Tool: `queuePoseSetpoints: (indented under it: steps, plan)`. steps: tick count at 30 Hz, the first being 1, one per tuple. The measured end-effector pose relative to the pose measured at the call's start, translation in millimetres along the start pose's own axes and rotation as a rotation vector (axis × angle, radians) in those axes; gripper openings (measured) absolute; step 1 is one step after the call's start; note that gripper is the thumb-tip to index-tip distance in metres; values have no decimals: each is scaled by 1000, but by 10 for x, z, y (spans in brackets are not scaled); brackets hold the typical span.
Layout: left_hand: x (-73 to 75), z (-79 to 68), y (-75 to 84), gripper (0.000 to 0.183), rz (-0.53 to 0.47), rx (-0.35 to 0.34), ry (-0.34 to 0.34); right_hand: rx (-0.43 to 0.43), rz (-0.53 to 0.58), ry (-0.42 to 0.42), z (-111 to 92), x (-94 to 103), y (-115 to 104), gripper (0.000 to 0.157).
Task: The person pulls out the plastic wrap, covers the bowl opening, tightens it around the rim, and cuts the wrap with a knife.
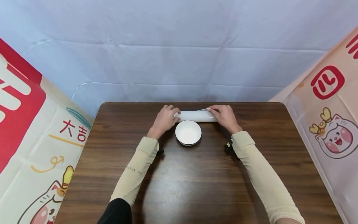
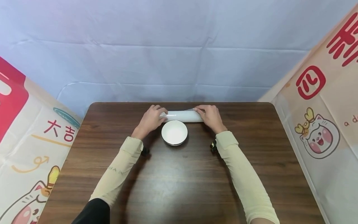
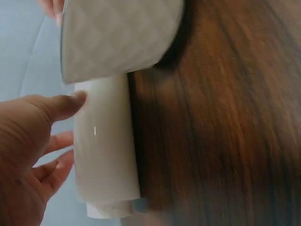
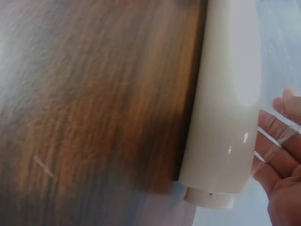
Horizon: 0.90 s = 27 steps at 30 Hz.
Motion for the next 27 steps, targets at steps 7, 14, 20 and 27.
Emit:
queuePoseSetpoints:
  steps: [7,14,20,27]
  plan:
    - [10,52,-115,15,-86,28,43,-65,9,-14,18,5,-19,23]
    - [-39,45,-302,45,-368,192,11,-115,3,-28,67,13,20,29]
    - [-57,-112,-475,64,-524,232,-155,-137,-18,-35,76,33,41,32]
    - [-1,-165,-616,37,-593,220,-94,-121,-1,-61,70,13,47,36]
Point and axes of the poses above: each hand's wrist, its own z-axis towards the middle knuckle, its own x-axis out of the back of the hand, y = z × x, the point moved 2 cm from there along z, towards the middle knuckle, and after that the axes turned 10 degrees about -x, right-handed, at the moved point
